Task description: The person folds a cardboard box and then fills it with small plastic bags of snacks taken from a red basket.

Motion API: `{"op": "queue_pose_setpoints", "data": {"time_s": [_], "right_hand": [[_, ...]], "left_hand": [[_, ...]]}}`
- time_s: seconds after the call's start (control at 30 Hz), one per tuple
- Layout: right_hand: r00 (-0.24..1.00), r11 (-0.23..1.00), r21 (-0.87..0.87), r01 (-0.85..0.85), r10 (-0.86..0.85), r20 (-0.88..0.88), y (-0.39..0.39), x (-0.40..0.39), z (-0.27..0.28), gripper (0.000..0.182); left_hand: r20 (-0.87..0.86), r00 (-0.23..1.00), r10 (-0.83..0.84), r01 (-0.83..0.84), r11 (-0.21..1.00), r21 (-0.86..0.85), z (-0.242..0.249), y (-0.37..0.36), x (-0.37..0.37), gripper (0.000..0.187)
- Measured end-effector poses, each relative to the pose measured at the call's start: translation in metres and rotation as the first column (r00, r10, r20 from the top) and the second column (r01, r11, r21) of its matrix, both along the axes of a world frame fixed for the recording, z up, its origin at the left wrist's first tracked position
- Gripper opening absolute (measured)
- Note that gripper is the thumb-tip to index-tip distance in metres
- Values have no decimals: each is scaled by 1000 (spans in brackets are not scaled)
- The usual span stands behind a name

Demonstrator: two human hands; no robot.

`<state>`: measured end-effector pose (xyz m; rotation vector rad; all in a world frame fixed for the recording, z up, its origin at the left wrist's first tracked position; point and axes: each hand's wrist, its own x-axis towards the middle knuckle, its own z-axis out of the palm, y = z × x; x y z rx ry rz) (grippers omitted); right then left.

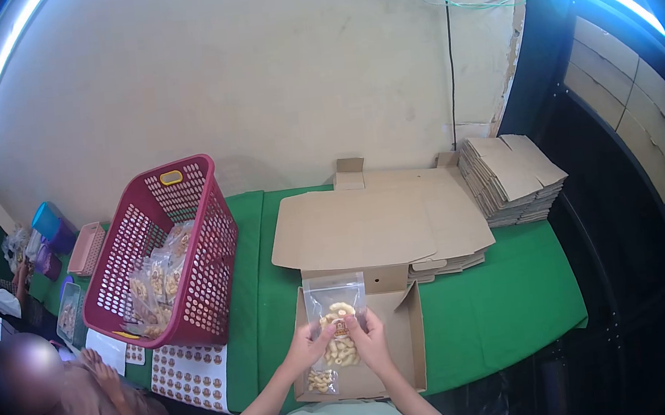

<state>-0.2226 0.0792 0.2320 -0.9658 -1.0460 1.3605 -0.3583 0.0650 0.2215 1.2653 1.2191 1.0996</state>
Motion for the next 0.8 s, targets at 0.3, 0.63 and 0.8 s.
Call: {"op": "queue_pose_setpoints", "data": {"time_s": [0.3, 0.63, 0.8], "right_hand": [[988, 989, 44, -143, 140, 59, 7, 10, 3, 25], [976, 976, -79, -201, 193, -102, -2, 11, 2, 28], [988, 990, -63, -123, 116, -107, -5, 3, 2, 25]], "left_hand": [[-45, 993, 113, -112, 994, 20, 8, -7, 1, 25], [186, 975, 122, -131, 991, 37, -7, -14, 5, 23], [6, 990, 143, -143, 989, 38, -3, -15, -2, 25]]}}
